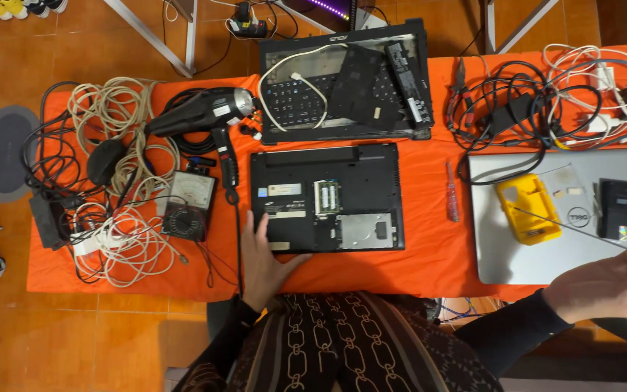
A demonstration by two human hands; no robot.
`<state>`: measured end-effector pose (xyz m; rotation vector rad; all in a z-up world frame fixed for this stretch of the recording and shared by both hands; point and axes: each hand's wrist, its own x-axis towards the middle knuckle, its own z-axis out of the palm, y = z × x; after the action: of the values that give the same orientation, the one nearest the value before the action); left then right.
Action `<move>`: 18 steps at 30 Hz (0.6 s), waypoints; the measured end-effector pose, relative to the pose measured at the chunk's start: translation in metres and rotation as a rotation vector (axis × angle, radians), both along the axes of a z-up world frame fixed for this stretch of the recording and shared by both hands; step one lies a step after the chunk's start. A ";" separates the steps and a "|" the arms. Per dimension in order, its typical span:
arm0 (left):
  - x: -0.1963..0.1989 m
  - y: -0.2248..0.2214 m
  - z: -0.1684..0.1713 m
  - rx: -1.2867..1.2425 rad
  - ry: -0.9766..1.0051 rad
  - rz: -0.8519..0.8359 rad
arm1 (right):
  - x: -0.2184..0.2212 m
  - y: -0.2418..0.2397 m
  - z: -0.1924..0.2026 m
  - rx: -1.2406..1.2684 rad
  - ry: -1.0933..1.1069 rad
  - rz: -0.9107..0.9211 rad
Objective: Disassembling and inspecting laptop components using a screwdriver.
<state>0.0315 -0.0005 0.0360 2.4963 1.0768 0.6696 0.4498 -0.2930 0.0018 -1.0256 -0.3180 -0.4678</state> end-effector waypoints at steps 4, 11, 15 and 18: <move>-0.005 0.002 -0.002 -0.036 -0.043 0.000 | -0.021 0.022 0.017 -0.051 -0.049 -0.002; -0.013 0.004 -0.006 -0.143 -0.013 0.026 | -0.039 0.035 0.020 -0.059 -0.035 0.025; -0.017 0.006 -0.015 -0.142 -0.055 0.021 | -0.038 0.035 0.002 -0.083 -0.046 0.029; -0.018 0.007 -0.020 -0.133 -0.020 0.033 | -0.040 0.026 -0.012 -0.170 -0.018 0.013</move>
<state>0.0140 0.0066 0.0159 2.3593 1.1200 0.6104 0.4100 -0.2672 -0.0106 -1.1841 -0.3855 -0.4445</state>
